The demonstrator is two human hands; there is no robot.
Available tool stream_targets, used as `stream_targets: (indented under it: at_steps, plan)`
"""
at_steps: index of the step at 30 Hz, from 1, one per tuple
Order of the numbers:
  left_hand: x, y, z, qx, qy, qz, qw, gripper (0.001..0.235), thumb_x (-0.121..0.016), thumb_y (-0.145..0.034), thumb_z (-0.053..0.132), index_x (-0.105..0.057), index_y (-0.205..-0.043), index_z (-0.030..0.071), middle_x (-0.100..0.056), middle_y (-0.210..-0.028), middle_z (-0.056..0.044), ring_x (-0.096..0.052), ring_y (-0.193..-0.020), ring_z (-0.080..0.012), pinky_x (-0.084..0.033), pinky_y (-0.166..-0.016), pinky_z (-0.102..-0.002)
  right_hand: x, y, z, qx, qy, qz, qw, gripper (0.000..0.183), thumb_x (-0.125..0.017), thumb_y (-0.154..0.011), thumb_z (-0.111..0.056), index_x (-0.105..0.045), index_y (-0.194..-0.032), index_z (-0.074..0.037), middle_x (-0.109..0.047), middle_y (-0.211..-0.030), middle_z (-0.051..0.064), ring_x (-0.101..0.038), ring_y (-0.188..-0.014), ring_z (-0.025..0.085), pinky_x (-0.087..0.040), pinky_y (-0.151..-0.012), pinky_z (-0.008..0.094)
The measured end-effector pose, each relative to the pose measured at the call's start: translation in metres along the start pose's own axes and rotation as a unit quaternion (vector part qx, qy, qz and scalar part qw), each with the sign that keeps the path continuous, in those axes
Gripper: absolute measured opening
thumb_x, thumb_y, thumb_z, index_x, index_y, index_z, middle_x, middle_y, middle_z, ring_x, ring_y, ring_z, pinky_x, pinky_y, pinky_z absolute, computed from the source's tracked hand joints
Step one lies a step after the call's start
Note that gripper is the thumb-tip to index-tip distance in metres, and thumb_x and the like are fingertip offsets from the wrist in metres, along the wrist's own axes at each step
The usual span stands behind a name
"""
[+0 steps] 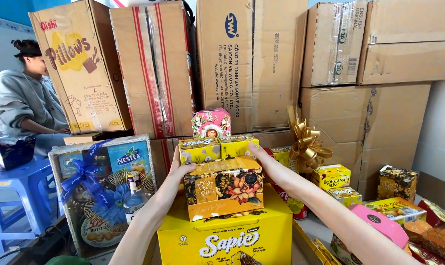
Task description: Assembling a gift hamper by gluing various snack boxes together using a hot glue gun.
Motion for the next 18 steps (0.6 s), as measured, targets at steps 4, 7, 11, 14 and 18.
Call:
stream_targets:
  at_steps: [4,7,11,14,18]
  plan:
    - [-0.011,0.023,0.018,0.006,0.01,0.032,0.999,0.105,-0.062,-0.084,0.047,0.001,-0.167,0.032,-0.006,-0.171,-0.018,-0.029,-0.151,-0.0482,-0.033,-0.118,-0.055,-0.006,0.001,-0.002,0.007,-0.006,-0.002,1.0,0.1,-0.042,-0.086,-0.08,-0.015,-0.166,-0.025,-0.025,-0.167,0.021,-0.036,-0.15,0.045,-0.037,-0.118,0.053]
    - [0.024,-0.059,-0.036,-0.091,-0.028,0.168,0.981,0.11,-0.075,-0.084,0.043,-0.009,-0.166,0.009,-0.015,-0.166,-0.033,-0.029,-0.149,-0.0501,-0.028,-0.12,-0.058,0.002,0.001,-0.005,0.033,-0.065,0.029,0.997,0.095,-0.044,-0.087,-0.076,-0.019,-0.165,-0.029,-0.022,-0.167,0.023,-0.032,-0.15,0.047,-0.032,-0.12,0.056]
    - [0.004,0.005,0.026,0.009,-0.05,0.098,0.994,0.11,-0.06,-0.078,0.07,-0.01,-0.167,0.028,-0.012,-0.17,-0.019,-0.013,-0.154,-0.0488,-0.01,-0.118,-0.074,0.04,-0.047,0.031,0.095,-0.069,0.071,0.99,0.09,-0.05,-0.093,-0.067,-0.018,-0.165,-0.025,-0.02,-0.166,0.029,-0.032,-0.147,0.053,-0.032,-0.117,0.062]
    - [0.004,0.001,0.043,0.029,-0.055,0.093,0.994,0.093,-0.064,-0.085,0.053,-0.019,-0.165,0.038,-0.025,-0.165,-0.021,-0.024,-0.152,-0.0498,-0.025,-0.118,-0.07,0.06,-0.068,0.037,0.128,-0.03,0.062,0.989,0.078,-0.053,-0.097,-0.061,-0.027,-0.164,-0.03,-0.024,-0.166,0.025,-0.027,-0.149,0.051,-0.034,-0.115,0.061]
    - [0.009,-0.009,0.05,-0.015,-0.048,0.096,0.994,0.076,-0.07,-0.087,0.043,-0.043,-0.157,0.033,-0.04,-0.153,-0.025,-0.039,-0.145,-0.0495,-0.039,-0.109,-0.065,0.061,-0.052,0.021,0.159,-0.019,0.027,0.987,0.057,-0.055,-0.102,-0.041,-0.044,-0.157,-0.03,-0.045,-0.156,0.024,-0.042,-0.143,0.044,-0.043,-0.11,0.055]
Point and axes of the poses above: each hand's wrist, its own y-axis away from the middle knuckle, its own x-axis out of the back of the hand, z = x × y, the point moved 5 cm from there along -y, towards the middle knuckle
